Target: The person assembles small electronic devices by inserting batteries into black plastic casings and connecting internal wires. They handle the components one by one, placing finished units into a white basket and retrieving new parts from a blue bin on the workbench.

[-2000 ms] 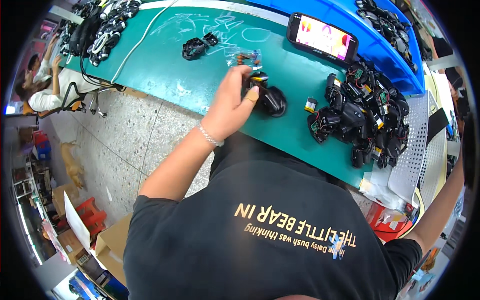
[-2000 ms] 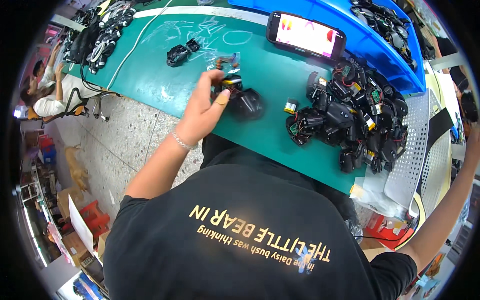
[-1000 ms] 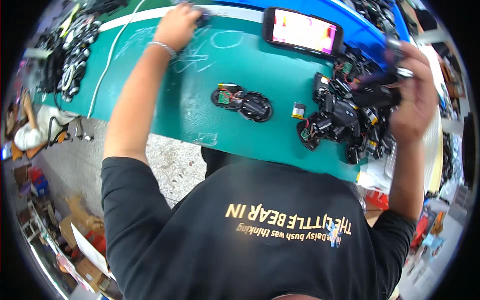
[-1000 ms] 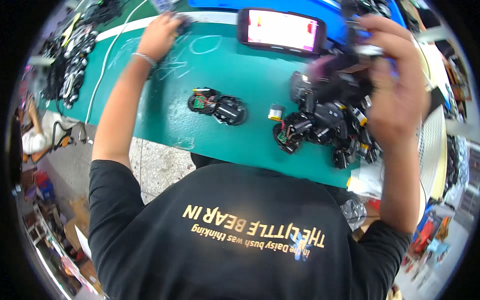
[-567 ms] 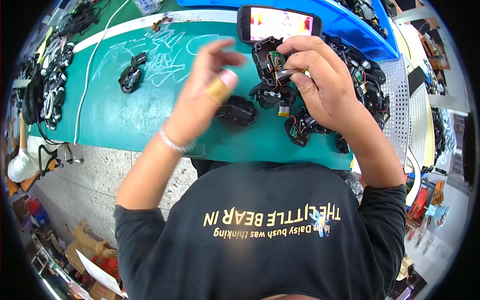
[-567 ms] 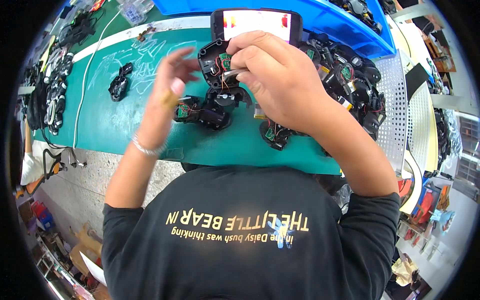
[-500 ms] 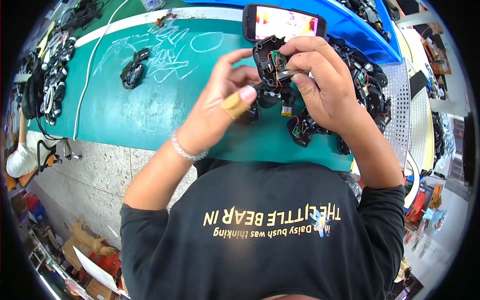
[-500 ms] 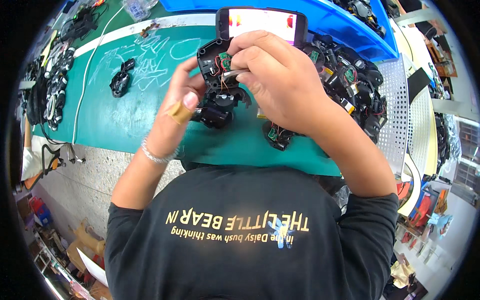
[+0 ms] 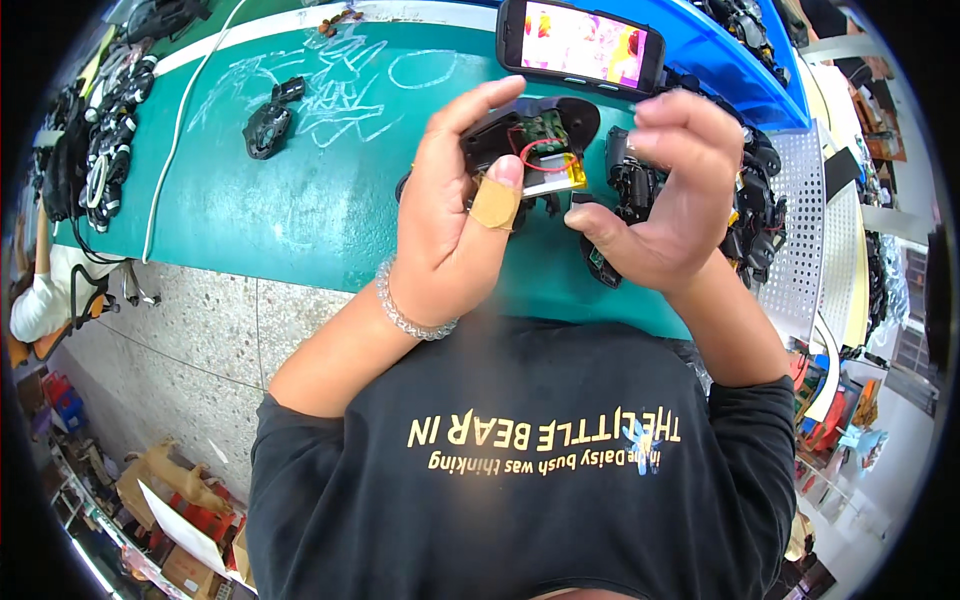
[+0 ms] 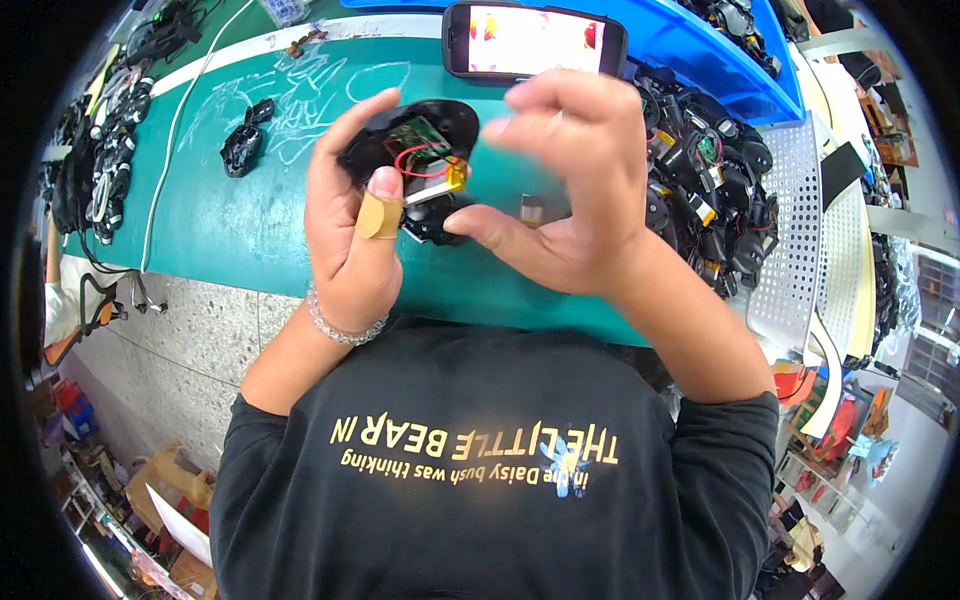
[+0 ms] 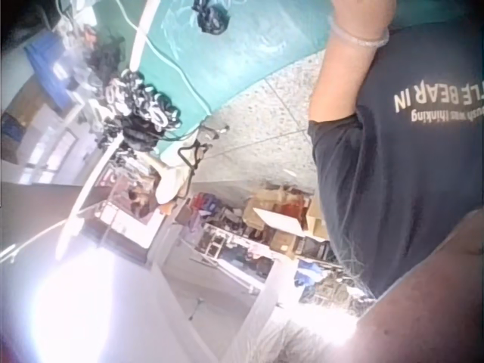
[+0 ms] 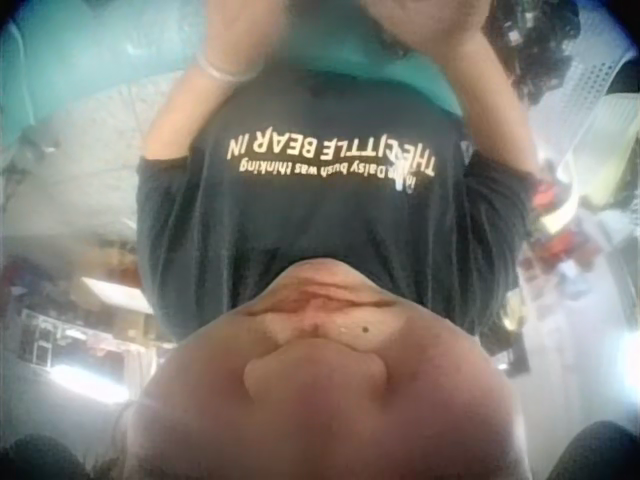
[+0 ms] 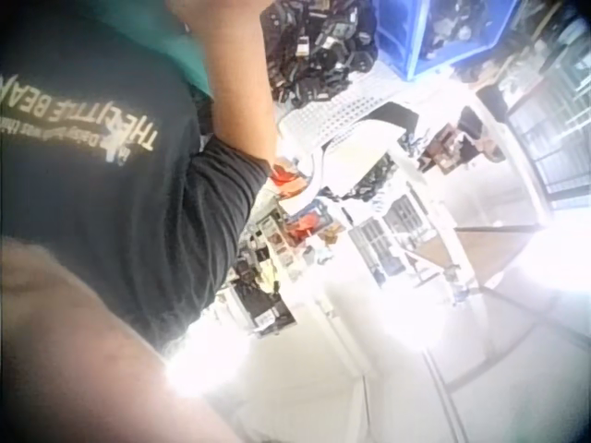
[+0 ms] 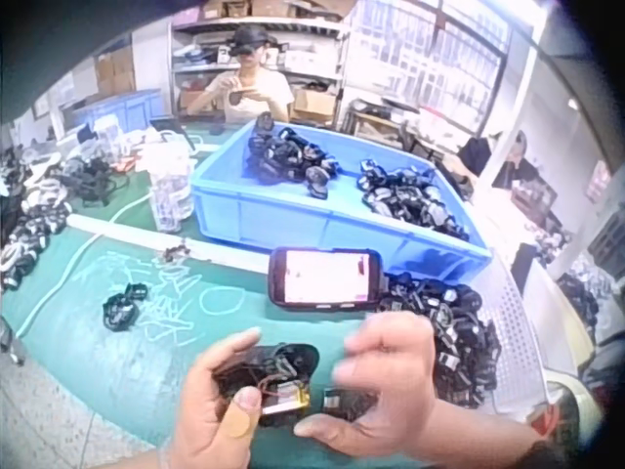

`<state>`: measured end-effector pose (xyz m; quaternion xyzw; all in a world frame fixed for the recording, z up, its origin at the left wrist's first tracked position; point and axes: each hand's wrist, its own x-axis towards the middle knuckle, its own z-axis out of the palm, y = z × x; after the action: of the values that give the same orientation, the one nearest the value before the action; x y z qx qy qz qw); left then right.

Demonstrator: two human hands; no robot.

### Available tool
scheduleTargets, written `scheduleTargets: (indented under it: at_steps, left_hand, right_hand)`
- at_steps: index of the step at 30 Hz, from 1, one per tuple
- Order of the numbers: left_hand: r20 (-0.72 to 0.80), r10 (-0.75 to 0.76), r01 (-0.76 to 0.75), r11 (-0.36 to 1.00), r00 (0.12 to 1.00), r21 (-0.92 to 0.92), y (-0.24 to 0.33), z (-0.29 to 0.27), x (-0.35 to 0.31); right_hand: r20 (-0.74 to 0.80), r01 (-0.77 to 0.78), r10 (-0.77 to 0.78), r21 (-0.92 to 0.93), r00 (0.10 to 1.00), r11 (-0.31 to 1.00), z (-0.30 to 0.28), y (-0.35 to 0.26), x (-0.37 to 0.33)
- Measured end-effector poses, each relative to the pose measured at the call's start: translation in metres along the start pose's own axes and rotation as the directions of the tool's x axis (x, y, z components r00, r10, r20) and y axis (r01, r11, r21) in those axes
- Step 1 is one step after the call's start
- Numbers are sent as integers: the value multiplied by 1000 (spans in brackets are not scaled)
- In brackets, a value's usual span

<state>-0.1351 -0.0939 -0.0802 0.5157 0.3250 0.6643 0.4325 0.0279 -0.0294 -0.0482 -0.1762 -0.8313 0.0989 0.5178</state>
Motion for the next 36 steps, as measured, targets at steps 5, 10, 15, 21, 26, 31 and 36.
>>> scheduleTargets:
  at_steps: [5, 10, 15, 21, 26, 31, 36]
  left_hand:
    - [35, 329, -320, 884, 944, 339, -10, -4, -4]
    - [112, 476, -461, 725, 872, 511, -6, -3, -5]
    - [187, 505, -522, 681, 843, 513, -3, -4, -5]
    - [146, 353, -379, 800, 924, 466, 0, -1, 1]
    - [163, 194, -242, 894, 967, 377, 0, -4, 5]
    - [118, 278, -298, 800, 953, 521, -5, 4, 3]
    - [131, 276, -303, 797, 952, 523, -3, 9, 3]
  right_hand:
    - [285, -297, 254, 121, 924, 947, -1, -9, 5]
    - [251, -308, 253, 209, 934, 928, 1, -13, 4]
    - [257, -363, 290, 316, 922, 877, -1, -14, 1]
    - [285, -572, 497, 383, 820, 725, -2, -17, -5]
    - [356, -697, 605, 454, 713, 555, 0, -14, -5]
    - [156, -482, 460, 166, 874, 860, 9, -17, -3]
    - [45, -422, 421, 158, 906, 893, 13, -17, -5]
